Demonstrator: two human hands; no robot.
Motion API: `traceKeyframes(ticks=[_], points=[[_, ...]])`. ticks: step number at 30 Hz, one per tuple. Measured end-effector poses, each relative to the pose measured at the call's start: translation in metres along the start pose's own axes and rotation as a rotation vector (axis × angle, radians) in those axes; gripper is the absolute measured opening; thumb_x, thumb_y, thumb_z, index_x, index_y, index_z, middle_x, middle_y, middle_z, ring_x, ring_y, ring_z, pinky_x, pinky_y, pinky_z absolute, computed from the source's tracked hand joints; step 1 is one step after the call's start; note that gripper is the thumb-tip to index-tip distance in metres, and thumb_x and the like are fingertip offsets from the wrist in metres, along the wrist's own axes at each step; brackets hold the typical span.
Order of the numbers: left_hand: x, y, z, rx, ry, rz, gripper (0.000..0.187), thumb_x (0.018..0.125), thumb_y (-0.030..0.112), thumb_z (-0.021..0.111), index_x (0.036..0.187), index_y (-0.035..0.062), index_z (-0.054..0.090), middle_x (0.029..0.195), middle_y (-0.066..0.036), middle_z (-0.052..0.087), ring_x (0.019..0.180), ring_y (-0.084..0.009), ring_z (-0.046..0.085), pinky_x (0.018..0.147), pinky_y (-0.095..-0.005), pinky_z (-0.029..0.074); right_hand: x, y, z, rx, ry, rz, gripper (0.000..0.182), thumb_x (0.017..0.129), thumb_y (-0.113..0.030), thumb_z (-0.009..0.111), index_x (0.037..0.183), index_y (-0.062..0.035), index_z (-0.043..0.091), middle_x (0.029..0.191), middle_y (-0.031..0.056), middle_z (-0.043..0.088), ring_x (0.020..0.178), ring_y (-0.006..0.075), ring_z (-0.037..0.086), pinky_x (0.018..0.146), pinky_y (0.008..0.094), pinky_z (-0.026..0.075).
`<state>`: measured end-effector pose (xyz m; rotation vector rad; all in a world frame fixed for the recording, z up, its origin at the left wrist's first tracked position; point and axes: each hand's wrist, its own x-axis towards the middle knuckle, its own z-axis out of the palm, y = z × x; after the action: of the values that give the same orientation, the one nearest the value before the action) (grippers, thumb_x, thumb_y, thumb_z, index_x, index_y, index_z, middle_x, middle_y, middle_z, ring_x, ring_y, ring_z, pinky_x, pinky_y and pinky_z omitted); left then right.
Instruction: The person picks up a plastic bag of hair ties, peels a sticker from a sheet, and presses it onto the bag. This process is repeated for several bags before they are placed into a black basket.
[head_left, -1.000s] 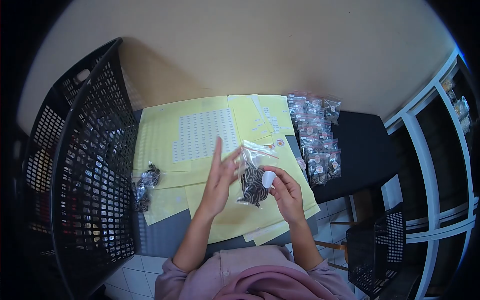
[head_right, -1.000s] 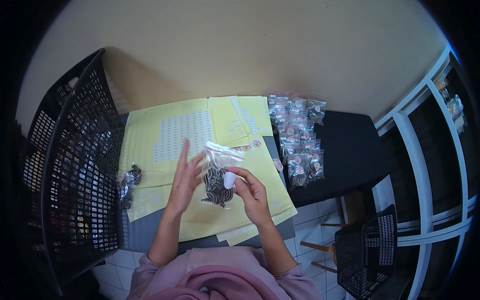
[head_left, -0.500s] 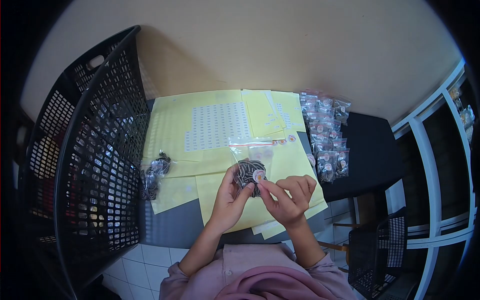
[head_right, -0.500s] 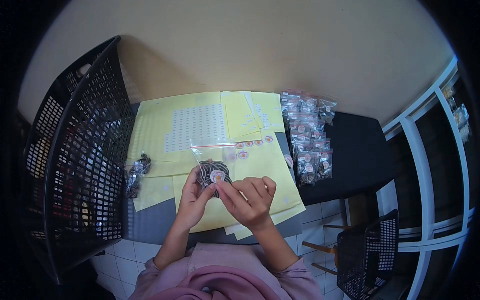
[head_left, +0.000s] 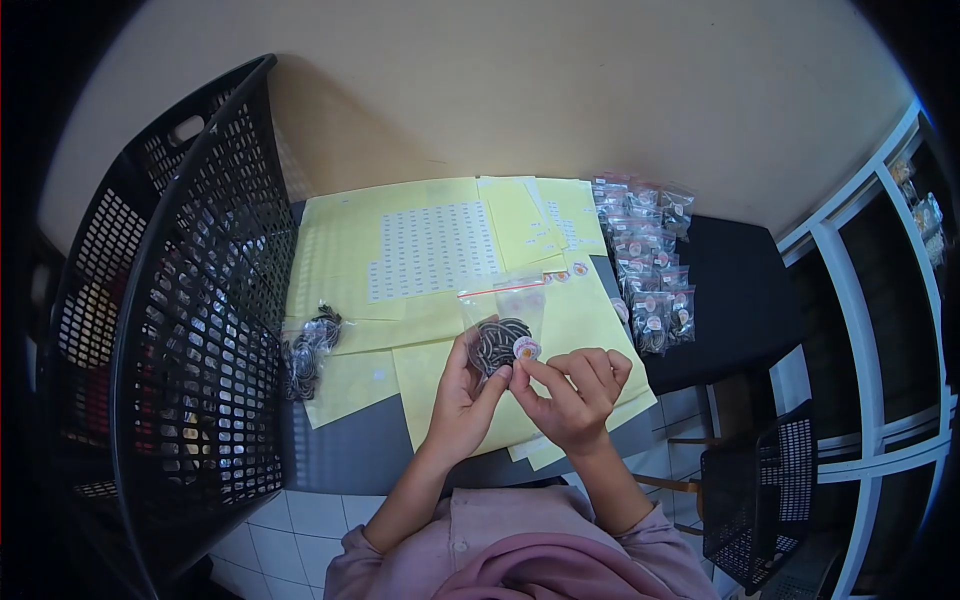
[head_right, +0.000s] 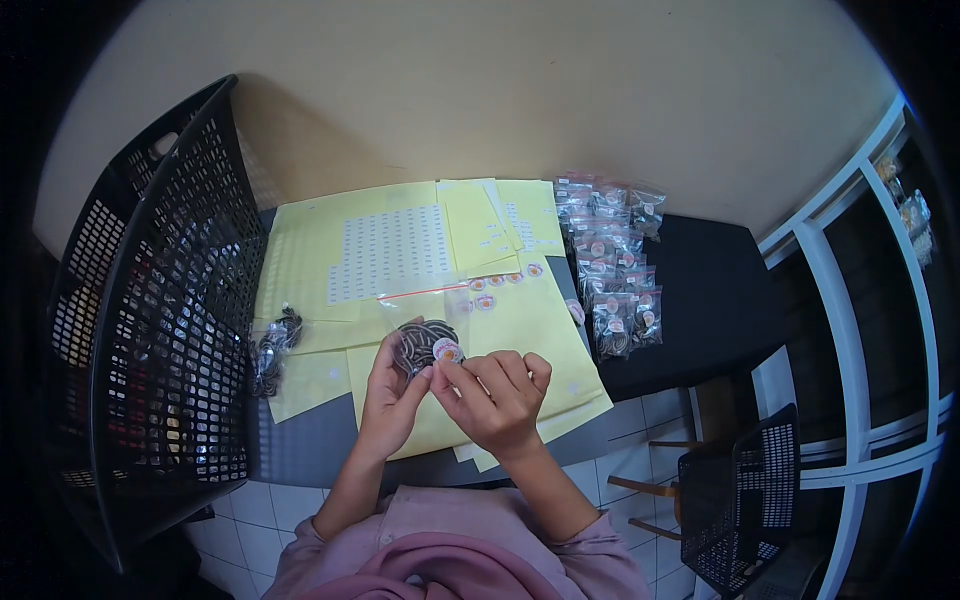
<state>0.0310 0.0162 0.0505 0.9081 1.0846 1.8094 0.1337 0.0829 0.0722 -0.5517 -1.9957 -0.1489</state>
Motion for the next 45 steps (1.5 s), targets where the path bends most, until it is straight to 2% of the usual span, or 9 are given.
traceKeyframes(ticks=[13, 21, 25, 27, 31, 33, 37, 40, 45], points=[[-0.004, -0.003, -0.001, 0.031, -0.032, 0.068, 0.045, 0.084, -0.004, 0.042, 0.126, -0.0007, 0.026, 0.115, -0.012, 0.044, 0.107, -0.0155, 0.045, 0.091, -0.0282, 0.036, 0.003, -0.005, 0.006, 0.073, -0.06, 0.088, 0.012, 0.059, -0.014, 0.069, 0.068, -0.0134, 0.061, 0.061, -0.0045, 0.05, 0.059, 0.0113, 0.047, 0.065, 0.0281, 0.027], [0.002, -0.013, -0.012, -0.032, -0.02, -0.047, 0.047, 0.085, -0.003, 0.041, 0.128, -0.0008, 0.022, 0.116, -0.013, 0.044, 0.107, -0.0165, 0.045, 0.087, -0.0279, 0.04, 0.003, -0.007, 0.0, 0.376, -0.371, 0.427, 0.015, 0.065, -0.019, 0.07, 0.075, -0.0108, 0.064, 0.068, -0.0015, 0.052, 0.065, 0.0125, 0.049, 0.065, 0.0274, 0.027], [0.004, -0.013, -0.013, -0.109, -0.015, -0.08, 0.048, 0.084, -0.002, 0.043, 0.128, -0.0012, 0.023, 0.117, -0.012, 0.044, 0.107, -0.0167, 0.045, 0.088, -0.0284, 0.039, -0.006, -0.005, 0.002, 0.428, -0.308, 0.46, 0.017, 0.064, -0.017, 0.071, 0.077, -0.0082, 0.062, 0.071, 0.0009, 0.052, 0.067, 0.014, 0.049, 0.065, 0.0277, 0.031], [0.003, -0.01, -0.012, -0.122, -0.025, -0.082, 0.048, 0.084, -0.002, 0.044, 0.128, -0.0011, 0.024, 0.117, -0.012, 0.044, 0.107, -0.0164, 0.045, 0.088, -0.0284, 0.039, -0.01, 0.0, 0.009, 0.441, -0.137, 0.627, 0.021, 0.065, -0.013, 0.07, 0.081, -0.0058, 0.06, 0.074, 0.0039, 0.053, 0.07, 0.0168, 0.051, 0.065, 0.0284, 0.035], [0.002, -0.013, -0.015, -0.113, -0.092, -0.102, 0.049, 0.081, -0.002, 0.047, 0.126, -0.0005, 0.027, 0.116, -0.011, 0.044, 0.106, -0.0152, 0.045, 0.088, -0.0282, 0.04, -0.007, 0.0, 0.013, 0.453, -0.142, 0.606, 0.033, 0.066, -0.009, 0.069, 0.095, -0.0032, 0.053, 0.078, 0.0052, 0.054, 0.074, 0.0153, 0.051, 0.064, 0.0269, 0.038], [0.002, -0.011, -0.014, -0.106, -0.112, -0.096, 0.049, 0.081, -0.002, 0.048, 0.125, -0.0005, 0.028, 0.115, -0.011, 0.045, 0.106, -0.0149, 0.046, 0.087, -0.0282, 0.04, -0.012, -0.003, 0.022, 1.039, 0.0, 0.985, 0.049, 0.067, -0.008, 0.069, 0.109, -0.0016, 0.043, 0.079, 0.004, 0.055, 0.075, 0.0114, 0.051, 0.065, 0.0243, 0.038], [0.003, -0.007, -0.016, -0.102, -0.146, -0.057, 0.047, 0.08, 0.0, 0.052, 0.122, -0.0003, 0.031, 0.109, -0.01, 0.049, 0.101, -0.0139, 0.049, 0.084, -0.0268, 0.042, -0.013, 0.004, 0.018, 0.99, -0.139, 0.957, 0.061, 0.067, -0.006, 0.069, 0.116, 0.0006, 0.035, 0.079, 0.0028, 0.056, 0.076, 0.0087, 0.051, 0.065, 0.0221, 0.038], [0.003, -0.004, -0.008, 0.046, -0.041, -0.044, 0.042, 0.081, 0.004, 0.055, 0.118, -0.0007, 0.037, 0.102, -0.009, 0.053, 0.093, -0.0122, 0.053, 0.079, -0.0242, 0.045, -0.014, 0.001, 0.017, 0.762, -0.166, 0.775, 0.063, 0.067, -0.005, 0.069, 0.119, 0.0003, 0.034, 0.077, 0.0028, 0.056, 0.075, 0.0086, 0.053, 0.064, 0.0211, 0.038], [0.005, -0.006, -0.014, 0.052, -0.001, -0.134, 0.033, 0.082, 0.007, 0.055, 0.112, -0.0013, 0.043, 0.095, -0.007, 0.056, 0.085, -0.0095, 0.055, 0.074, -0.0219, 0.045, -0.017, 0.007, 0.019, 1.099, -0.154, 0.978, 0.068, 0.067, 0.002, 0.067, 0.124, 0.001, 0.028, 0.075, 0.0052, 0.057, 0.071, 0.0092, 0.056, 0.064, 0.0205, 0.044]])
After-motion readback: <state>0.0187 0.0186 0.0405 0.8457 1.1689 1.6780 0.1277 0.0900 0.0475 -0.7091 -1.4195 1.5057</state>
